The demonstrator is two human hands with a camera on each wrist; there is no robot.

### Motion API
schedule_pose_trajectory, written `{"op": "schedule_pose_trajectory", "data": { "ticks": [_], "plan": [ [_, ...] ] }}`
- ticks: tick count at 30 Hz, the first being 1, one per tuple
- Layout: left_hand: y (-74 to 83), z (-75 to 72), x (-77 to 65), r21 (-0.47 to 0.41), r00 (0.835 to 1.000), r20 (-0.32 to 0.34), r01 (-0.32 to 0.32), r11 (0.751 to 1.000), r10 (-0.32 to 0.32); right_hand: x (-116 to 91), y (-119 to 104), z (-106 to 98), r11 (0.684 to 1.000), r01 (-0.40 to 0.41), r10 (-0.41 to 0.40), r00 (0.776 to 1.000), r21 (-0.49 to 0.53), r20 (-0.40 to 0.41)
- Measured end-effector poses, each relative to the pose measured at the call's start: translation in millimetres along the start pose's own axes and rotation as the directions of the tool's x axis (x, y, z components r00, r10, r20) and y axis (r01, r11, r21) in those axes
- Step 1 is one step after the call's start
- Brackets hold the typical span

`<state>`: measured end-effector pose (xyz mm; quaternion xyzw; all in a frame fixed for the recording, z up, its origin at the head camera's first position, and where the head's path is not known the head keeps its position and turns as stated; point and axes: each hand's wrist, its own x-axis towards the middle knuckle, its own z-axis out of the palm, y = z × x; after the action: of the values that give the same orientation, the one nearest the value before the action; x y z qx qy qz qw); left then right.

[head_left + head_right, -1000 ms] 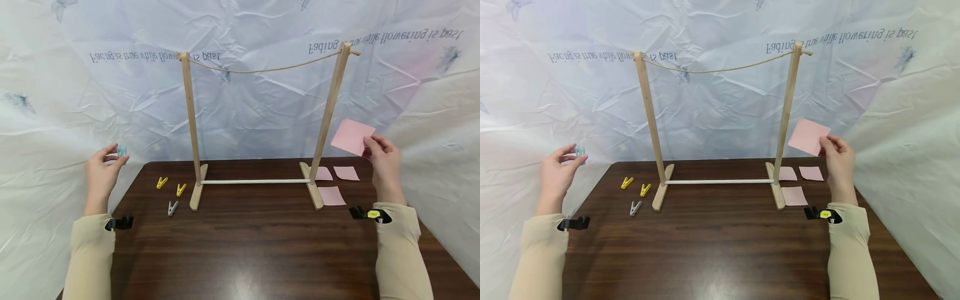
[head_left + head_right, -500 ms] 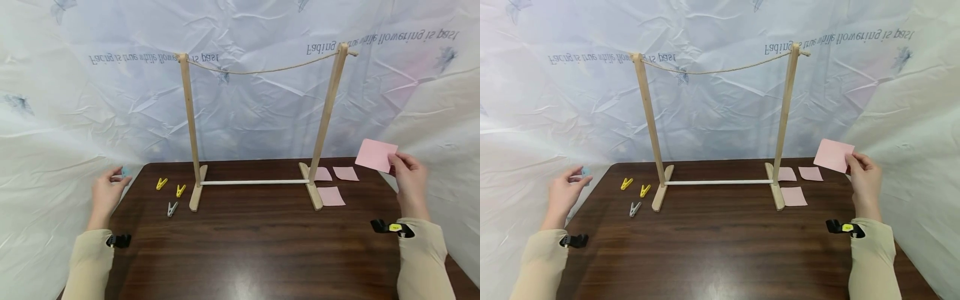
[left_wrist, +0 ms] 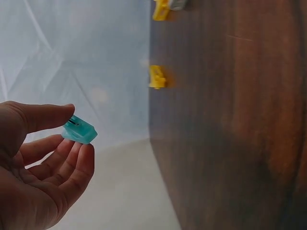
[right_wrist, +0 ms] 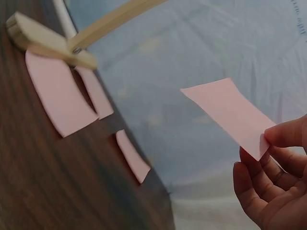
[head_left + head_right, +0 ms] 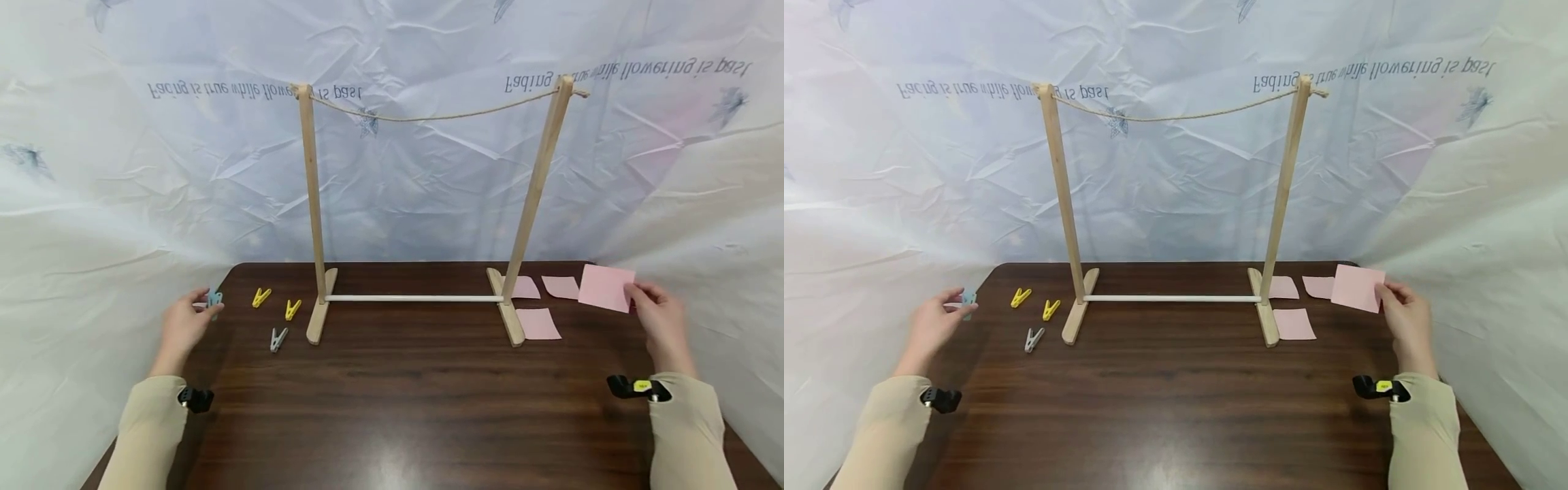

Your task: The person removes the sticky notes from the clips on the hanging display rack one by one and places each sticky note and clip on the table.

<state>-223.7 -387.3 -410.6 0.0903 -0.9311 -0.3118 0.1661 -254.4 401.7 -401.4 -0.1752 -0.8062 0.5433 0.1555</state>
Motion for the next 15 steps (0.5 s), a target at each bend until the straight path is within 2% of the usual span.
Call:
{"op": "schedule_pose_trajectory", "data": {
  "ticks": [5,9,15],
  "plan": [
    [-4.7,10.7,1.9,0.011,0.999,0.043,0.010,1.000,-0.010,2.9,11.1,3.8,0.985,0.012,-0.007,0.999,-0.174,0.031],
    [-12.3,15.9,2.6,0.050,0.997,0.083,0.004,0.999,-0.009,5.7,21.0,10.5,0.976,0.027,-0.006,0.995,-0.218,0.097],
    [-16.1,22.7,7.7,0.083,0.981,0.185,0.043,0.996,-0.057,13.0,33.2,10.6,0.966,0.089,-0.046,0.982,-0.241,0.182]
  ]
}}
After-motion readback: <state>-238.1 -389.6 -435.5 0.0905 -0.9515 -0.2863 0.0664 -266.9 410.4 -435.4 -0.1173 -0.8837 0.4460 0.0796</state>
